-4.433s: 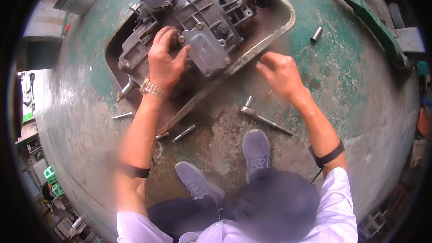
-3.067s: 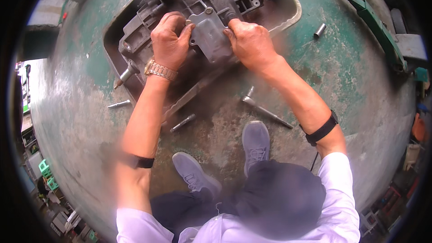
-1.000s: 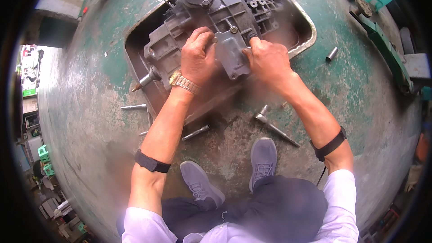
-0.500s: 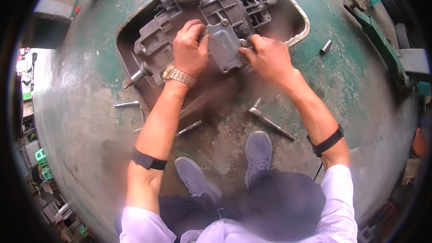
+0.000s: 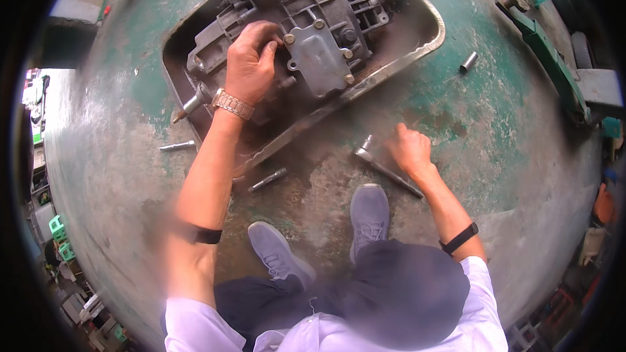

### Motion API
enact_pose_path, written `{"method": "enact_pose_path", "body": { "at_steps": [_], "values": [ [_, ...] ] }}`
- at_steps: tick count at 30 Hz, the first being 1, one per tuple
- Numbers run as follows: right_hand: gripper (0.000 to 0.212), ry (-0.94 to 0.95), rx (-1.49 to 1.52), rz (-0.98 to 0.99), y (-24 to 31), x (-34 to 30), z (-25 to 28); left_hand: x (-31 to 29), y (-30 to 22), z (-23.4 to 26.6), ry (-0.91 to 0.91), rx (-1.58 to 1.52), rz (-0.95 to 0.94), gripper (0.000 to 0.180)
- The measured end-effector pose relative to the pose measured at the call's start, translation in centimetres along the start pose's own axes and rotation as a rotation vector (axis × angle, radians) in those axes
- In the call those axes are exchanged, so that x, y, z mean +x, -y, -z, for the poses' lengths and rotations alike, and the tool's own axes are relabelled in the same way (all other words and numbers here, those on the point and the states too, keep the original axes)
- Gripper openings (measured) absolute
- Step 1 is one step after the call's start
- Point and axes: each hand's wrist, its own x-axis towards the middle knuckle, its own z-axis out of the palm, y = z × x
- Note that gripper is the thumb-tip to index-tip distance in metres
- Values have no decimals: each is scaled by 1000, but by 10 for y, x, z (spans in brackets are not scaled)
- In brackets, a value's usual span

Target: The person places a metal cover onto a transmission casing, aligns it, and secures it by inserting and tightening bolts with a ratchet. The person works on the transmission placed in a metal tray on the floor.

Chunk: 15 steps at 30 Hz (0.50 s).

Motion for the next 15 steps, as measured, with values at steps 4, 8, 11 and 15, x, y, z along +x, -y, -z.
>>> {"method": "enact_pose_path", "body": {
  "at_steps": [4,8,11,15],
  "values": [
    [27,-26,-48,-9,-2,10,-10,-2,-1,2,-68,-72,25,18],
    [21,-108,115,95,8,11,19,-4,4,12,-159,-13,-64,16],
    [13,-133,328,221,36,7,62,-6,9,28,-184,-67,29,13],
    [14,-266,431,498,87,19,103,-3,16,52,-151,11,118,14]
  ]
}}
